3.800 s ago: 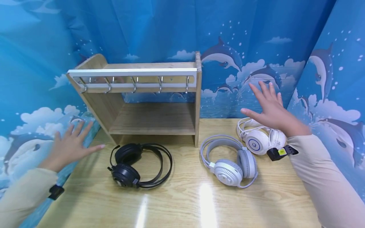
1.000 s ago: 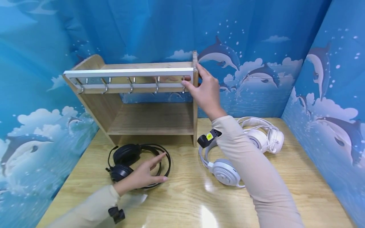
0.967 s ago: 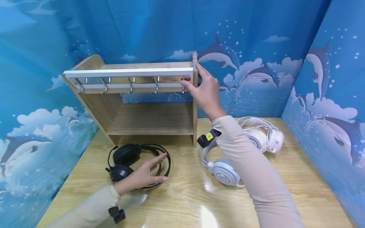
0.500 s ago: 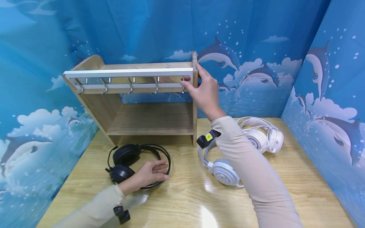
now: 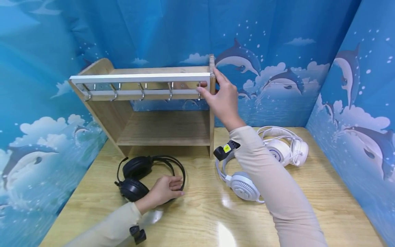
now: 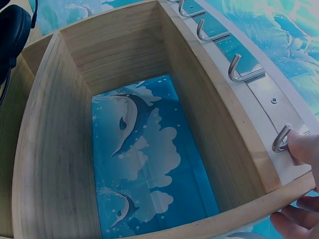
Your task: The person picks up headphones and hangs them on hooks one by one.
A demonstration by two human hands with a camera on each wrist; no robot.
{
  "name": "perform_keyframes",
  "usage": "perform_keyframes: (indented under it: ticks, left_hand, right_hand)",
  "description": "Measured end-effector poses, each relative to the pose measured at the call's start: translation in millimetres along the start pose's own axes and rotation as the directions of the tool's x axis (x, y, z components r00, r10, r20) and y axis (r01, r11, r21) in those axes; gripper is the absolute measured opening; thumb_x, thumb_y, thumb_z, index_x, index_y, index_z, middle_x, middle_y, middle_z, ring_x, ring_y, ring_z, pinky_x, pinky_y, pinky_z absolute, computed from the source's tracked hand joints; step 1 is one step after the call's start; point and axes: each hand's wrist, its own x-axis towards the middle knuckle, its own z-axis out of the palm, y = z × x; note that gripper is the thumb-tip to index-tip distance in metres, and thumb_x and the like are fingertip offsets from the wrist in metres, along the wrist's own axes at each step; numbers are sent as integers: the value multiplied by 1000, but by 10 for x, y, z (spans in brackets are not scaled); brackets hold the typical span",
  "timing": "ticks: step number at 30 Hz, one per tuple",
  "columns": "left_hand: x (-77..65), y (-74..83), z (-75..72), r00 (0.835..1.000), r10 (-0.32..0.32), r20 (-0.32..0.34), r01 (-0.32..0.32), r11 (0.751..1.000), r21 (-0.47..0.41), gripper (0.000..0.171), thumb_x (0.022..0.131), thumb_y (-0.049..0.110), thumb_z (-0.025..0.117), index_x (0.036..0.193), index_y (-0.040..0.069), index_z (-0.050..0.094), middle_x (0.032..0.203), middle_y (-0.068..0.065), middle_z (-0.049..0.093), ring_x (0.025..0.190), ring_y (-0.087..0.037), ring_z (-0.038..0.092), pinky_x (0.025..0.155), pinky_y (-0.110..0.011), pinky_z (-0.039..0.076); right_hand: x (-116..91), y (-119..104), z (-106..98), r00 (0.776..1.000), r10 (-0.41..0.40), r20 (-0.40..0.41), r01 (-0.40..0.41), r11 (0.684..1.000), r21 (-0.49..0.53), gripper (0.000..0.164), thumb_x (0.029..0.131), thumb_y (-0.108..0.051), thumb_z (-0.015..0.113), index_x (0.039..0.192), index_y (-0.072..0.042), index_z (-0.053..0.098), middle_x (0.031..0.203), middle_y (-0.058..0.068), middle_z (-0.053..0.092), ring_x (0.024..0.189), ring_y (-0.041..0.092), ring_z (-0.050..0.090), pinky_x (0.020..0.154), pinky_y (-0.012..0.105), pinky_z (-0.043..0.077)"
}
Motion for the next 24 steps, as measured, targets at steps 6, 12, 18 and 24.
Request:
perform_keyframes:
  ticks: [6, 12, 18, 24]
  left_hand:
    - [16, -30, 43, 999, 43, -29, -41, 995, 90, 53, 82, 4, 75, 126, -14, 53, 121, -29, 60, 107, -36, 64, 86, -36, 58]
    - [28, -62, 56, 992, 98, -73, -90, 991, 103, 40, 77, -4, 76, 112, -16, 61, 104, -26, 68, 91, -33, 70, 74, -27, 60]
    - [40, -51, 5, 987, 119, -110, -103, 985, 138, 29, 75, -5, 74, 103, -12, 68, 93, -20, 72, 82, -28, 71, 66, -24, 60]
    - [24, -13, -71, 989, 105, -104, -88, 983, 161, 28, 74, -3, 73, 101, -7, 71, 90, -15, 73, 80, -23, 70, 64, -22, 59]
  right_hand:
    - [-3, 7, -1, 1000, 5, 1, -5, 1000, 2, 72, 85, -33, 73, 145, -9, 41, 132, 13, 58, 113, 24, 62, 89, 35, 57]
    - [4, 14, -2, 1000, -3, -5, 3, 1000, 12, 71, 85, -33, 74, 145, -9, 42, 130, 13, 59, 113, 23, 62, 89, 35, 57]
    - [10, 20, 2, 1000, -8, -6, 8, 1000, 11, 71, 85, -33, 73, 144, -9, 42, 130, 12, 59, 111, 23, 63, 89, 34, 57]
    - [5, 22, -2, 1000, -4, -4, 4, 1000, 10, 72, 85, -33, 73, 145, -9, 41, 131, 12, 59, 111, 23, 63, 88, 34, 57]
